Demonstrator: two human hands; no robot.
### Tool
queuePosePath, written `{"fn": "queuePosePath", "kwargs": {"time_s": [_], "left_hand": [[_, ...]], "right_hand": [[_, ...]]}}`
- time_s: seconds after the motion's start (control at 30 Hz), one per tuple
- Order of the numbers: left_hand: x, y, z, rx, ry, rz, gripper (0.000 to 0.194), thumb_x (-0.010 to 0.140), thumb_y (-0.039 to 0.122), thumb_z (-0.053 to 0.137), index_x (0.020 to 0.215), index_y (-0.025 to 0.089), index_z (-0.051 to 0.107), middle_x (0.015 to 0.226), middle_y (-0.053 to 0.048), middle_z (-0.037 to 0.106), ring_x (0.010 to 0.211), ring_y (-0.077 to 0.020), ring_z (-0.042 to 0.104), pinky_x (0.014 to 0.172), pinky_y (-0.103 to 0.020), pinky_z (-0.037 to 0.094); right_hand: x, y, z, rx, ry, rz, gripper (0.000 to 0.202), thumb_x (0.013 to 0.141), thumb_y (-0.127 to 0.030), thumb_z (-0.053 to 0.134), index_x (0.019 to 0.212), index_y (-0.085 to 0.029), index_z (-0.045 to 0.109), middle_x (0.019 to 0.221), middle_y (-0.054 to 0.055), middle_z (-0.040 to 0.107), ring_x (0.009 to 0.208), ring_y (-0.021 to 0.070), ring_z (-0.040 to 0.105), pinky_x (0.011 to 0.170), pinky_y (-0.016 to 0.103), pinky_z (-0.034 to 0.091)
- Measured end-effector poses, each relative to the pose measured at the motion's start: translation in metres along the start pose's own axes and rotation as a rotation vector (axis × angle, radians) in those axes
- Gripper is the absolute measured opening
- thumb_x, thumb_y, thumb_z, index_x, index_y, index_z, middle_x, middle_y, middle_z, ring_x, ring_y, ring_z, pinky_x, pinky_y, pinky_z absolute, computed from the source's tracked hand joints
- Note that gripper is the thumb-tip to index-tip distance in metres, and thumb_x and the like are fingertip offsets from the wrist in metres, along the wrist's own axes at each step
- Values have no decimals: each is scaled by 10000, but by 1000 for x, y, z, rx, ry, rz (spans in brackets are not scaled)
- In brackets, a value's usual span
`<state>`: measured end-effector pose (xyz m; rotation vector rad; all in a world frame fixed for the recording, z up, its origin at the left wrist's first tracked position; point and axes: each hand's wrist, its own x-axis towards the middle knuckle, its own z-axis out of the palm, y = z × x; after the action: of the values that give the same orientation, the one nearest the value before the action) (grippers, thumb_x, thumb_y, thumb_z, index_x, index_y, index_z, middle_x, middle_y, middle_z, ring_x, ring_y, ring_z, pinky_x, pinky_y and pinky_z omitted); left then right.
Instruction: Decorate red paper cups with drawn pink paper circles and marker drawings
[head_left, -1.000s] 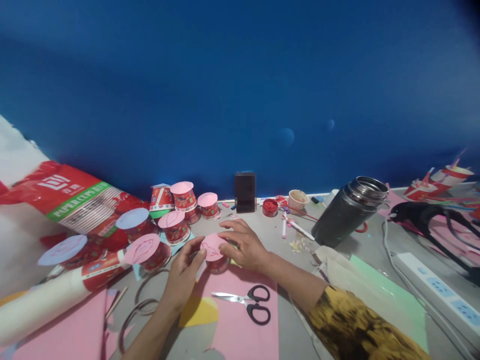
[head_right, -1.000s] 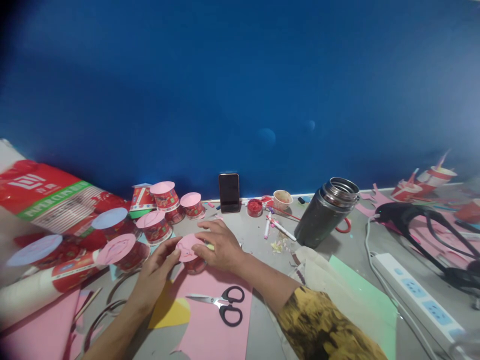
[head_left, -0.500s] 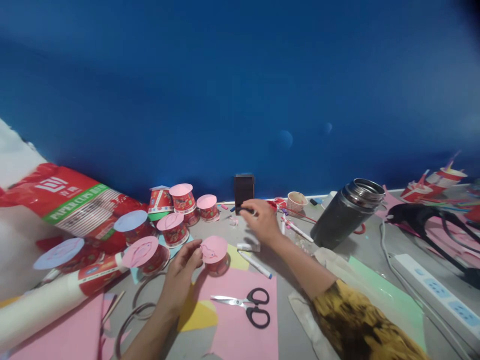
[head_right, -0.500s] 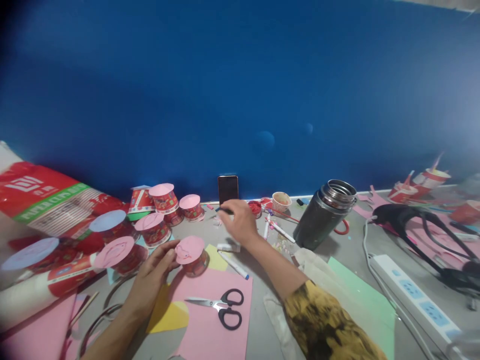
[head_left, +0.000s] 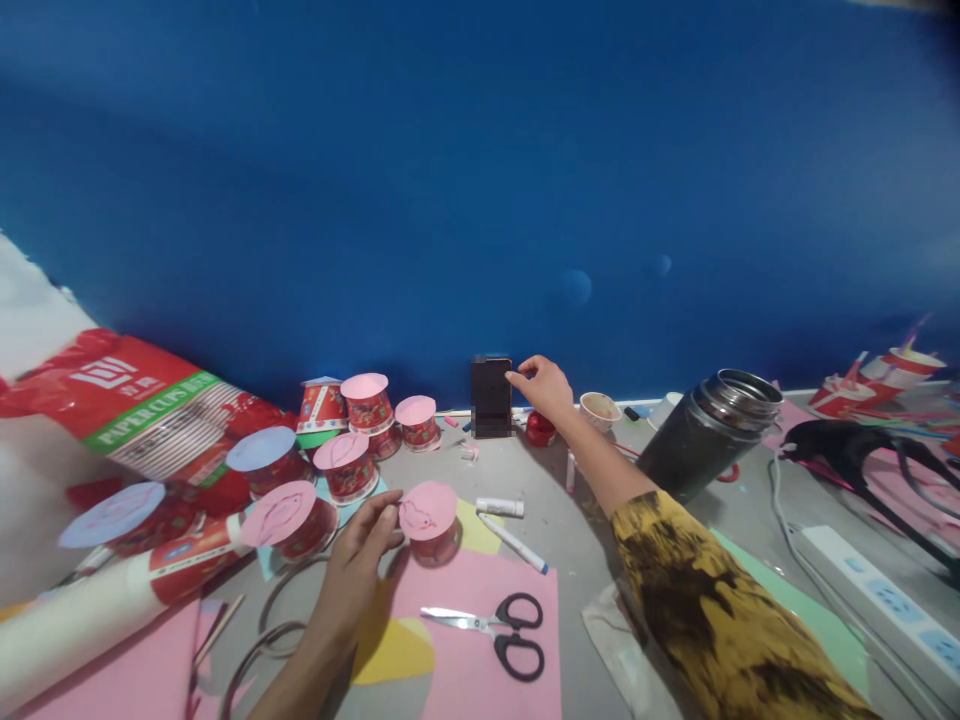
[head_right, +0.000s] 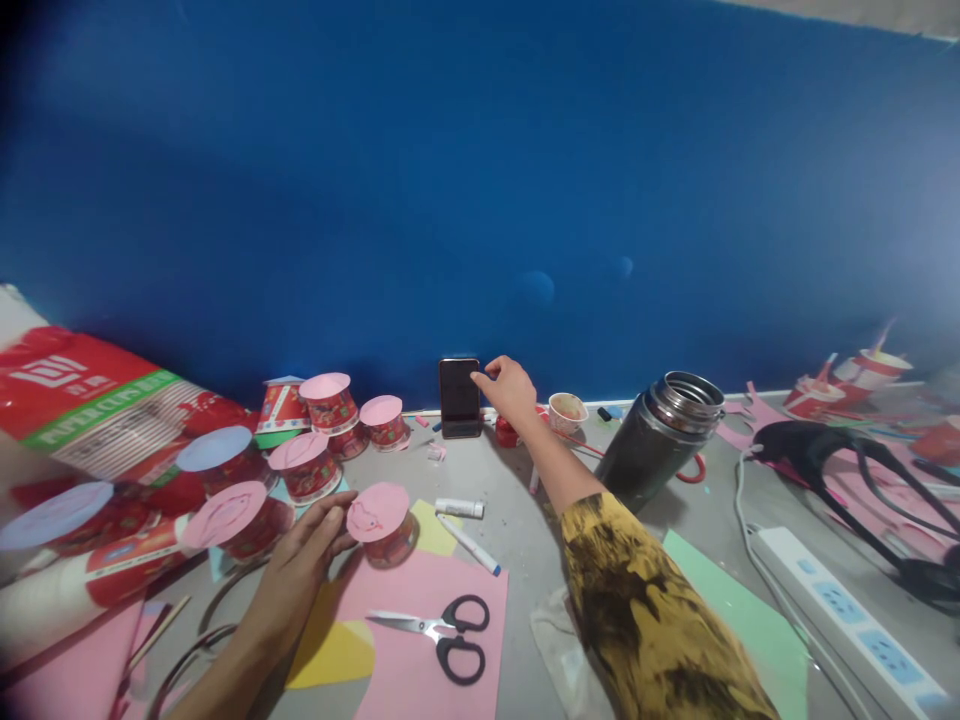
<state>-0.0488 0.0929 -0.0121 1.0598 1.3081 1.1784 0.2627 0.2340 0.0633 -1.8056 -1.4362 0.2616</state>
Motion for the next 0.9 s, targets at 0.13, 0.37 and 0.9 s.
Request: {"fn": "queuePosePath", "kwargs": {"time_s": [0.13,0.37,0.9], "left_hand": [[0,-1,-1,3,1,1,656,739,747,752,1148,233,726,1222,-107,750,1040,-273,702,933,-417,553],[1,-3,0,-5,11,-3,667,735,754,750,1143,227,723,1229,-111,745,1047,-281,702,960,-450,550],[0,-1,0,-31,3,11,646,726,735,763,1126,229,725,1134,-91,760,941,-243,704,891,-410,569]], "right_hand": [[5,-1,1,-47,-17,16,267,872,-469,721,995,-233,712,1089,39,762,988,221,698,842,325,506],[5,-4,7,-98,-32,50,312,871,-520,720,1005,-238,705,1085,57,756,993,240,697,848,338,507],[-28,0,-17,41,-96,-1,214,867,-420,699,856,-207,715,924,34,777,834,201,692,755,308,488]]}}
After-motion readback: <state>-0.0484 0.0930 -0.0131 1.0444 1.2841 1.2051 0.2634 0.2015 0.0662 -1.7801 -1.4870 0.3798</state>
